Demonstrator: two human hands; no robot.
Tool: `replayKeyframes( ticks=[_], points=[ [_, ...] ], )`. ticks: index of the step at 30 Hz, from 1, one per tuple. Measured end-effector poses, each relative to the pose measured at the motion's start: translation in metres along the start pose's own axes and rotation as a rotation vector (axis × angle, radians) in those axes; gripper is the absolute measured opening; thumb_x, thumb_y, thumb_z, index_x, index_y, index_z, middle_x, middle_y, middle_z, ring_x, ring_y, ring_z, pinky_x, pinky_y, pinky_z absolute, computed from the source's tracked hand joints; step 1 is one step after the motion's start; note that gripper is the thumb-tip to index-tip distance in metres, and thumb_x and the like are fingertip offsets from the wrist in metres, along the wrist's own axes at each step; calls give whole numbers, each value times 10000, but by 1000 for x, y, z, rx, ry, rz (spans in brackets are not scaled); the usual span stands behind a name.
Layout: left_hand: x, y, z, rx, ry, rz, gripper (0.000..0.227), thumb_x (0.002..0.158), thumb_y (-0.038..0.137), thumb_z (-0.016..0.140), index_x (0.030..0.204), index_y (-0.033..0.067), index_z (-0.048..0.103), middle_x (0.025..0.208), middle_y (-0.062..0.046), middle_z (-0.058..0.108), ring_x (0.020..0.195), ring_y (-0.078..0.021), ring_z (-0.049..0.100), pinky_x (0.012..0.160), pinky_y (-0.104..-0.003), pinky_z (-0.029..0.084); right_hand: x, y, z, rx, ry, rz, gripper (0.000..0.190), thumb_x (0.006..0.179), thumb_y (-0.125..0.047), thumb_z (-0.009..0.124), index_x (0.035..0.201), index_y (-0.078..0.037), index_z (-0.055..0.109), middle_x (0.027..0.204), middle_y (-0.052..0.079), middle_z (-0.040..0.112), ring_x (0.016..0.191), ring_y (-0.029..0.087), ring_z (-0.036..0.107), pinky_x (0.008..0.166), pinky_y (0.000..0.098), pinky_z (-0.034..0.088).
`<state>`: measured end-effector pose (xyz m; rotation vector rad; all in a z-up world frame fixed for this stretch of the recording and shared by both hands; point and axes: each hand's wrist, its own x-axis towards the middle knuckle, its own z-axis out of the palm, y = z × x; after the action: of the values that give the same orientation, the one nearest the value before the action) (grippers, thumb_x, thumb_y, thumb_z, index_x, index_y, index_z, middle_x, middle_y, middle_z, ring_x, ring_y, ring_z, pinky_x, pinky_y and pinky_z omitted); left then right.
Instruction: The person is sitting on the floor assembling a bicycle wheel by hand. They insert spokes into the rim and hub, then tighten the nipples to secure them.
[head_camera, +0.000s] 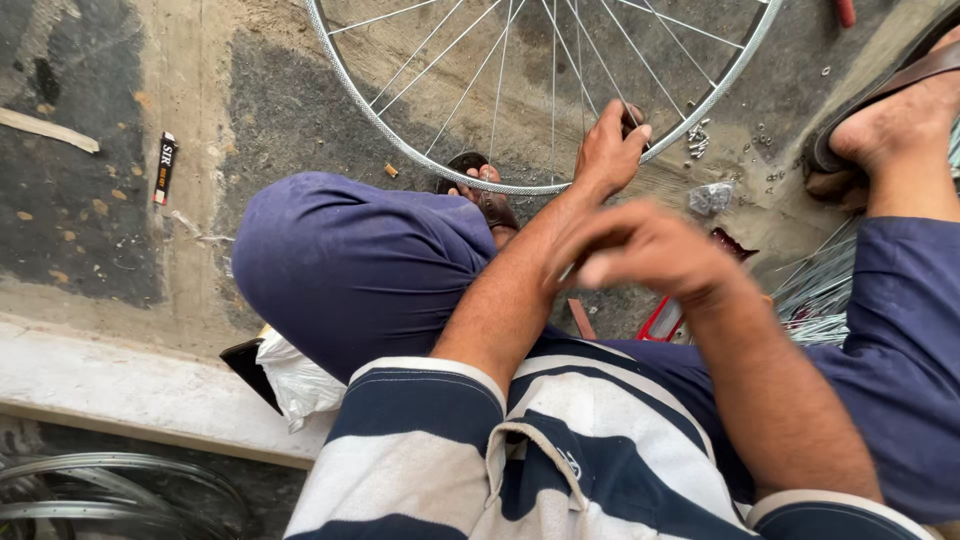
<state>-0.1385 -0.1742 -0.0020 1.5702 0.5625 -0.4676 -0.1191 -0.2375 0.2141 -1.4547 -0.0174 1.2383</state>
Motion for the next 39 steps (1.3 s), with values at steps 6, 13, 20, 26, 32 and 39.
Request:
replayKeyframes(
  ticks=[6,13,20,26,32,39],
  points=[
    [5,0,-4,11,-24,-7,255,900,258,686,1078,87,623,957,-86,741,899,-238,735,810,-388,563,-11,9,-52,-1136,1010,-172,206,1009,-214,835,1058,-19,790,1108,147,777,1005,242,722,885,392,574],
    [3,-4,-2,18,0,6,274,898,287,701,1070,86,627,929,-82,749,878,-233,730,800,-384,558,-36,24,-45,25,676,24,222,917,-248,791,1062,-81,774,962,25,782,878,129,743,838,292,616],
    [2,0,-1,29,-21,-83,267,891,281,696,1070,97,624,954,-71,756,890,-226,733,785,-385,557,0,23,-19,-888,1043,-355,243,965,-152,863,1066,25,730,1082,124,693,998,239,667,892,361,545],
    [-1,5,-4,11,6,-16,262,901,273,700,1073,89,630,927,-76,753,869,-215,733,784,-372,558,-30,15,-46,-256,841,-339,267,1068,-275,801,1140,-23,752,1030,99,716,871,161,674,767,315,559],
    [-2,7,-10,31,-76,-67,255,930,279,677,1095,96,612,914,-75,736,858,-209,719,783,-370,567,-1,18,0,-349,308,57,260,798,-267,808,925,-41,787,825,87,749,757,184,686,724,391,571],
    [-2,4,-5,0,-15,-19,250,902,254,699,1074,83,633,937,-71,750,876,-206,732,796,-370,564,-25,3,-40,-431,917,-408,150,1115,-141,740,1121,9,745,1040,96,732,904,153,697,816,275,576]
  ],
)
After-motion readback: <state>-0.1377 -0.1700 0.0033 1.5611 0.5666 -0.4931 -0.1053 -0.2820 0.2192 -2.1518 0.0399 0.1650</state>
